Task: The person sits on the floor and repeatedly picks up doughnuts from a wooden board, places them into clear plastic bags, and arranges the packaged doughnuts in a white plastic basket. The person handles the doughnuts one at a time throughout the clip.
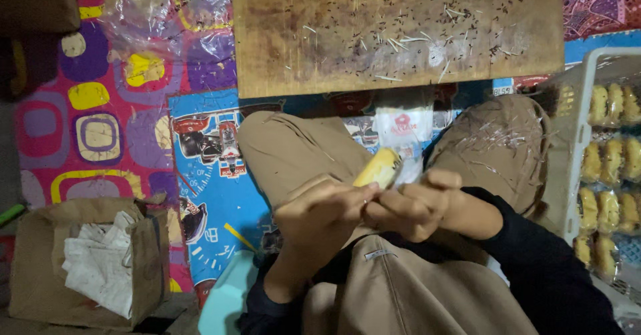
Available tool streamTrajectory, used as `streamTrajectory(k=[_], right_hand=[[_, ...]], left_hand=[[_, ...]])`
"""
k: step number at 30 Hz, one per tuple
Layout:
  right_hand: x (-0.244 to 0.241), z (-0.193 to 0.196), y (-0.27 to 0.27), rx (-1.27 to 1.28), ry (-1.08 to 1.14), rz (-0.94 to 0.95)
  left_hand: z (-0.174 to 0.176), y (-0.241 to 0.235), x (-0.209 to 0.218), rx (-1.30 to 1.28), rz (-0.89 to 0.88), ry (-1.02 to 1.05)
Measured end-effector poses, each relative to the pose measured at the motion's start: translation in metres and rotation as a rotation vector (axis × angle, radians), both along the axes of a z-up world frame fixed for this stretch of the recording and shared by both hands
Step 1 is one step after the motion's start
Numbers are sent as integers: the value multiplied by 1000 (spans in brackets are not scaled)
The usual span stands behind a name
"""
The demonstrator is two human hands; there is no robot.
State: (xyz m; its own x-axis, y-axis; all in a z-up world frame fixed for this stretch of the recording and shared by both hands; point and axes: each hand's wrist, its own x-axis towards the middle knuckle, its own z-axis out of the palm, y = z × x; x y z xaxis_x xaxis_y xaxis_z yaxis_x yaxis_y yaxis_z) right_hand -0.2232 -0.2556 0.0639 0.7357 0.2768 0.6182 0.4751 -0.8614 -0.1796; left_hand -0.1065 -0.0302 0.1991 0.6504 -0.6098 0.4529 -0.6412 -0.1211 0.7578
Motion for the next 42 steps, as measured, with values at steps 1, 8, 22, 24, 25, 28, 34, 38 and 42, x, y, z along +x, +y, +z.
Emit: streamTrajectory(k=[1, 8, 22, 24, 25, 28, 34, 38, 42], right_hand=[[-6, -18, -12, -90, 84, -83], [23, -37, -101, -359, 1255, -700], [73, -166, 125, 1637, 831, -315], [56, -198, 118, 1374, 928, -439], [52, -213, 101, 1237, 885, -471], [60, -252, 5, 886, 992, -549], [107, -288, -115, -132, 861, -388], [110, -291, -96, -74, 634, -400], [124, -289, -100, -76, 637, -294]], left_hand=[[0, 3, 1, 5, -12, 14], [-37, 43, 33, -180, 315, 321], [-200, 60, 37, 375, 697, 174], [-216, 71, 25, 218, 675, 529], [-226, 74, 24, 140, 662, 706], [-263, 67, 44, 275, 605, 737], [-385, -60, 123, 606, 395, 58], [-385, -85, 108, 1021, 319, 61], [-322, -89, 44, 359, 412, -6]])
